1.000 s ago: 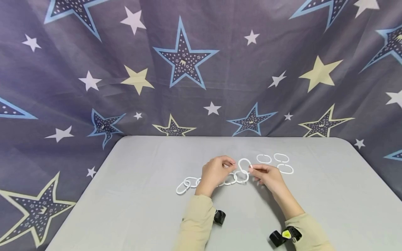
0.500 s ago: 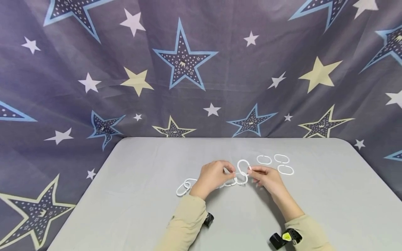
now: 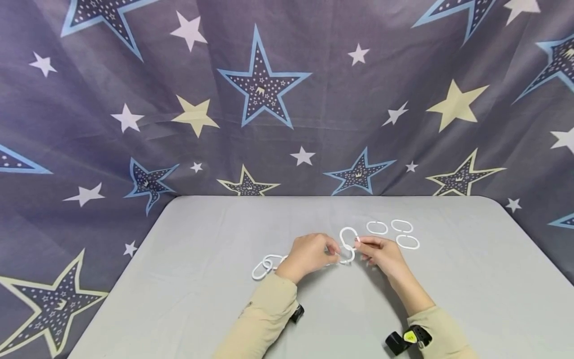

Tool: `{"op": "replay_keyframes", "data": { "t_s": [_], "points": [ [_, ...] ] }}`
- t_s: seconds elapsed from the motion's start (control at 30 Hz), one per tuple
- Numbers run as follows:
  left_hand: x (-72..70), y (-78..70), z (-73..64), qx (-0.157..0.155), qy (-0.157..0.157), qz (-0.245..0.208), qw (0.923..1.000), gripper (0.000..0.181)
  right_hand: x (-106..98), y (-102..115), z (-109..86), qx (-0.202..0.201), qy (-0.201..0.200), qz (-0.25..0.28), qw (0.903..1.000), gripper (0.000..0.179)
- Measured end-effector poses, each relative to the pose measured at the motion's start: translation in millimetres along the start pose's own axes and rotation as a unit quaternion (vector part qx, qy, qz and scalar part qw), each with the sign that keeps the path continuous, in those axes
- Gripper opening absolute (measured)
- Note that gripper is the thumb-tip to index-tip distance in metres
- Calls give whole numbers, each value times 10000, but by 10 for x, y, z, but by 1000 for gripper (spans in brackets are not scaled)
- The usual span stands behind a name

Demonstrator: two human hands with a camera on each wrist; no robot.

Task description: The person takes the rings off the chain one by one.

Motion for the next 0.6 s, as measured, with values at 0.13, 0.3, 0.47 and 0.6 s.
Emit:
{"op": "replay_keyframes", "data": {
  "t_s": [0.13, 0.3, 0.47, 0.6],
  "points": [
    [31, -28, 18, 32, 67, 4, 10000, 12, -8, 4, -6, 32, -18, 4, 10000, 38],
    [54, -76, 36, 68, 125, 44, 9999, 14, -30, 12, -11, 35, -15, -35, 10000, 38],
    [66, -90, 35, 55, 157, 100, 9998, 11, -42, 21, -17, 34, -25, -100, 9999, 39],
    [77, -81, 31, 67, 188, 61, 9998, 8, -48, 25, -13, 0, -34, -92, 10000, 38]
  ]
}}
Point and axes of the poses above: each hand's wrist, its own z-axis towards the middle knuckle, its own x-axis out of the palm, y = z × x, the point moved 5 cm from there along z, towards the middle knuckle, and after that the axes turned 13 degrees about x, right-handed, at the moved point
